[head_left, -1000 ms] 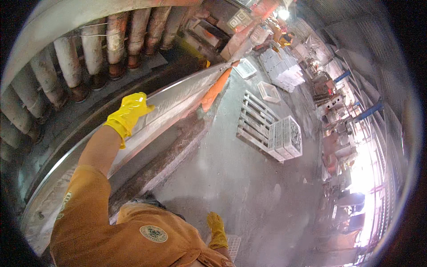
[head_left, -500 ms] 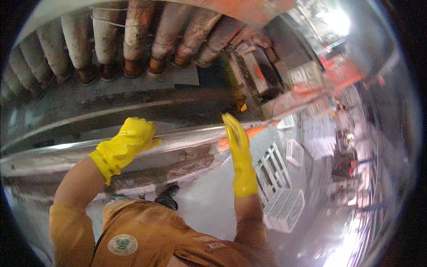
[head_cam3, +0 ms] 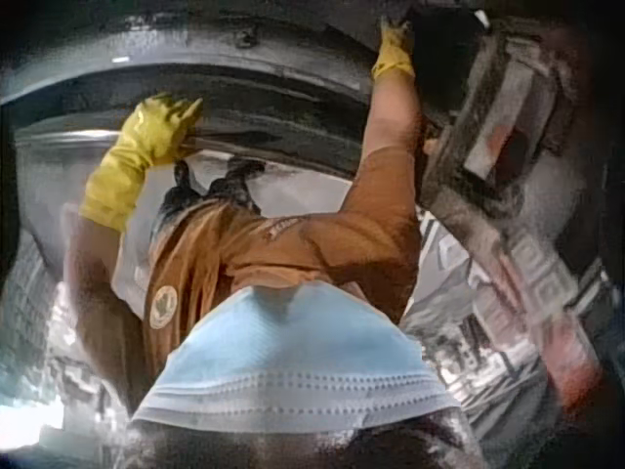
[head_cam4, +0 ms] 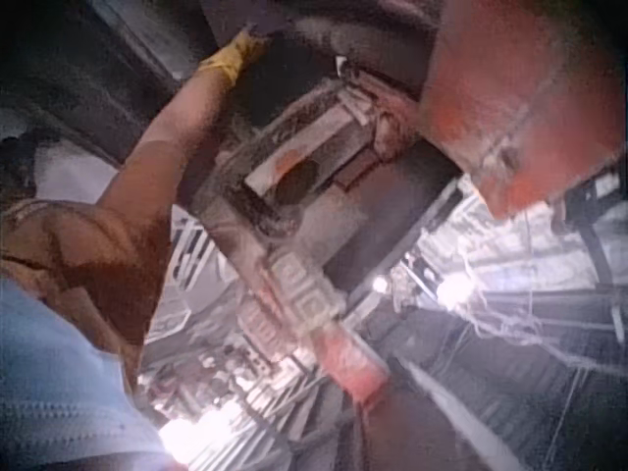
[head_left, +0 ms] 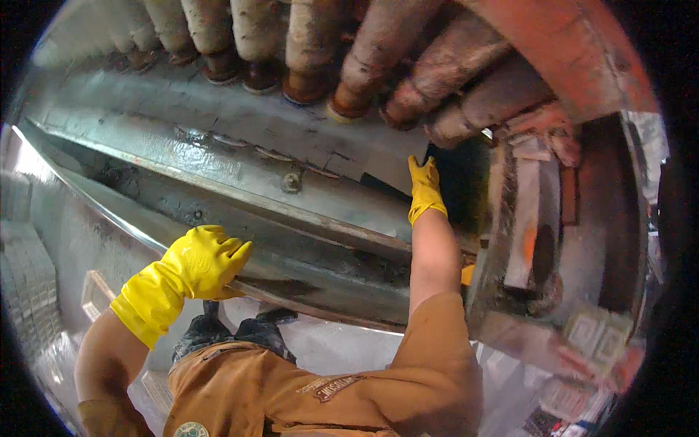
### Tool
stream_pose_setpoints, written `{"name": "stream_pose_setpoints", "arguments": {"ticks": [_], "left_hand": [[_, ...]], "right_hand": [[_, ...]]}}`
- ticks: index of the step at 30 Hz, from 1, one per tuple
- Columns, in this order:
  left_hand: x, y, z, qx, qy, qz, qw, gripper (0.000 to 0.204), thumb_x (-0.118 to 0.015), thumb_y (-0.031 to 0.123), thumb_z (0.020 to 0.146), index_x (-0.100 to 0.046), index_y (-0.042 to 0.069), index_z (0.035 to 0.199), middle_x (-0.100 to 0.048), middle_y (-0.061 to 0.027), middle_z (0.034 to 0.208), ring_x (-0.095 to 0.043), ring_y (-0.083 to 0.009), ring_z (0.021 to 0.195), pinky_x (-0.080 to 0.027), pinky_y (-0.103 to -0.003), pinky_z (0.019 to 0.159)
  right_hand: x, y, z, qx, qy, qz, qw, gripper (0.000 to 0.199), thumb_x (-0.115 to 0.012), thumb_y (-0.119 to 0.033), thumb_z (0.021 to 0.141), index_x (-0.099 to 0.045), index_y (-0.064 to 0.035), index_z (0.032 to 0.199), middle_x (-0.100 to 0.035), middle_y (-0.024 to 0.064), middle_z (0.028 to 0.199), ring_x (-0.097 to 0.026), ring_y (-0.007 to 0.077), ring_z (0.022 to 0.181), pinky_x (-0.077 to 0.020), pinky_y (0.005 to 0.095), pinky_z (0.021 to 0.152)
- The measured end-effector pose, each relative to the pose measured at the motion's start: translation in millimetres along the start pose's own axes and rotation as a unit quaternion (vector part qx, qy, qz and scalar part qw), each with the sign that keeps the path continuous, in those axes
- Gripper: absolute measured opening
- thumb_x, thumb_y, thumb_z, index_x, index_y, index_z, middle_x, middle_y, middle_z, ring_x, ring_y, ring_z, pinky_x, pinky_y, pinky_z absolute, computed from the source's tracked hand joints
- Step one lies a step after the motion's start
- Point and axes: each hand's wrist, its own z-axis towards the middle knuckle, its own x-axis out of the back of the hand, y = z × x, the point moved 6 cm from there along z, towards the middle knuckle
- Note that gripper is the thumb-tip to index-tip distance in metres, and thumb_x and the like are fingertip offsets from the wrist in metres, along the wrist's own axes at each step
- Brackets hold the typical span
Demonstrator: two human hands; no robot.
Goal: The person lifts and positions a large metal sheet onto a curved industrial machine, adjusting its alignment with both hands. The person then picks up a white plastic basket and places it on a nearby surface.
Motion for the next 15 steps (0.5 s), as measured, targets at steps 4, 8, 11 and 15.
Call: {"name": "stream_pose_setpoints", "arguments": {"ticks": [4,8,11,15], "left_hand": [[3,-1,12,-0.014,0.042,-0.016,0.999,0.075,-0.082,0.039,0.055,-0.064,-0.004,0.114,-0.071,-0.0166,0.101,-0.070,-0.0361,0.089,-0.057,-0.045,0.084],[5,2,11,-0.002,0.055,-0.030,0.998,0.076,-0.082,0.038,0.054,-0.065,-0.005,0.113,-0.071,-0.0181,0.103,-0.070,-0.0373,0.088,-0.057,-0.048,0.085],[8,2,13,-0.006,0.042,-0.021,0.999,0.076,-0.082,0.038,0.054,-0.065,-0.005,0.113,-0.071,-0.0189,0.104,-0.070,-0.0367,0.088,-0.057,-0.048,0.085],[6,3,12,-0.003,0.040,-0.020,0.999,0.074,-0.083,0.039,0.055,-0.066,-0.005,0.112,-0.071,-0.0189,0.104,-0.070,-0.0365,0.087,-0.057,-0.047,0.084]], "right_hand": [[-14,-50,-4,-0.007,0.058,-0.106,0.993,0.083,-0.054,-0.069,0.088,-0.050,-0.0105,0.147,-0.056,0.0246,0.144,-0.056,0.0430,0.130,-0.0474,0.0473,0.107],[11,-60,-3,-0.047,0.008,0.022,0.999,0.078,-0.052,-0.068,0.091,-0.057,-0.0069,0.139,-0.063,0.0225,0.136,-0.062,0.0418,0.123,-0.0489,0.0486,0.104],[10,-47,8,-0.066,0.022,0.021,0.997,0.074,-0.054,-0.065,0.092,-0.063,-0.0030,0.131,-0.065,0.0238,0.132,-0.063,0.0416,0.120,-0.0506,0.0473,0.100],[-6,-21,36,-0.038,0.055,0.064,0.996,0.072,-0.056,-0.064,0.092,-0.067,0.0004,0.122,-0.067,0.0257,0.126,-0.065,0.0416,0.116,-0.0520,0.0478,0.096]]}}
